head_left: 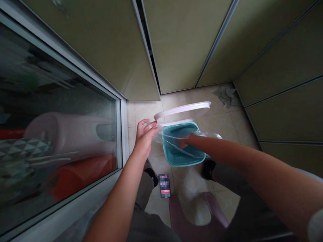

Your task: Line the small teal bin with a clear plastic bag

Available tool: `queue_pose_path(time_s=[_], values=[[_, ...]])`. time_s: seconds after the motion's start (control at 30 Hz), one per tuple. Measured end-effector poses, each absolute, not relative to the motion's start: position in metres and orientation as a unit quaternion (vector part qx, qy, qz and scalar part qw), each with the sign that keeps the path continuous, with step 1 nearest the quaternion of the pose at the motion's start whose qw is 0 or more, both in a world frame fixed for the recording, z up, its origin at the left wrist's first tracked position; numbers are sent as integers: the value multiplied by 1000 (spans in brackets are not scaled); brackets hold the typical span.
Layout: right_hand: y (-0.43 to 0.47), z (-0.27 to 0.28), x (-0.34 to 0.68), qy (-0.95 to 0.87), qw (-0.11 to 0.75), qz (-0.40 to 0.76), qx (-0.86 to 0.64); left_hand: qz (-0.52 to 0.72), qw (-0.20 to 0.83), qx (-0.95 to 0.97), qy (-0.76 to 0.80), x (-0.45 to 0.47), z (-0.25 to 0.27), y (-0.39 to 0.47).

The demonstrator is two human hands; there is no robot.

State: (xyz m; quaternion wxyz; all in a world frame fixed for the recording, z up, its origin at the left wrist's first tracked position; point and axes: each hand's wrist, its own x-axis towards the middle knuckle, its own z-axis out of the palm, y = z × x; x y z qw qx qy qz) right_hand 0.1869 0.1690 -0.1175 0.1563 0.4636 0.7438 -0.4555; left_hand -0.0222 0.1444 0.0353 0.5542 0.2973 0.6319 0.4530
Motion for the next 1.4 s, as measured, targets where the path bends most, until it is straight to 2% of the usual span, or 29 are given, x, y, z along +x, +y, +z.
queue_pose_path(time_s=[0.1,0.27,0.47,0.67,0.77,0.9,1.03,1.13,1.4], values=[[168,-91,192,762,187,-454,422,435,502,385,641,-20,29,150],[162,-40,234,792,159,-438,395,362,400,472,697,-17,21,163],[157,-3,276,777,131,-374,490,289,282,535,742,-20,27,159],[133,5,295,757,80,-390,519,240,286,550,747,-26,22,143],[124,-1,300,757,103,-385,518,230,324,539,743,-34,9,133],[123,-10,311,763,163,-309,544,188,335,534,754,-56,-1,111],[128,-9,319,723,242,-262,591,58,306,532,787,-72,5,80],[129,-5,318,699,263,-274,607,-39,284,534,795,-72,9,60],[104,-31,307,714,332,-257,560,-164,265,605,733,-57,-19,35]])
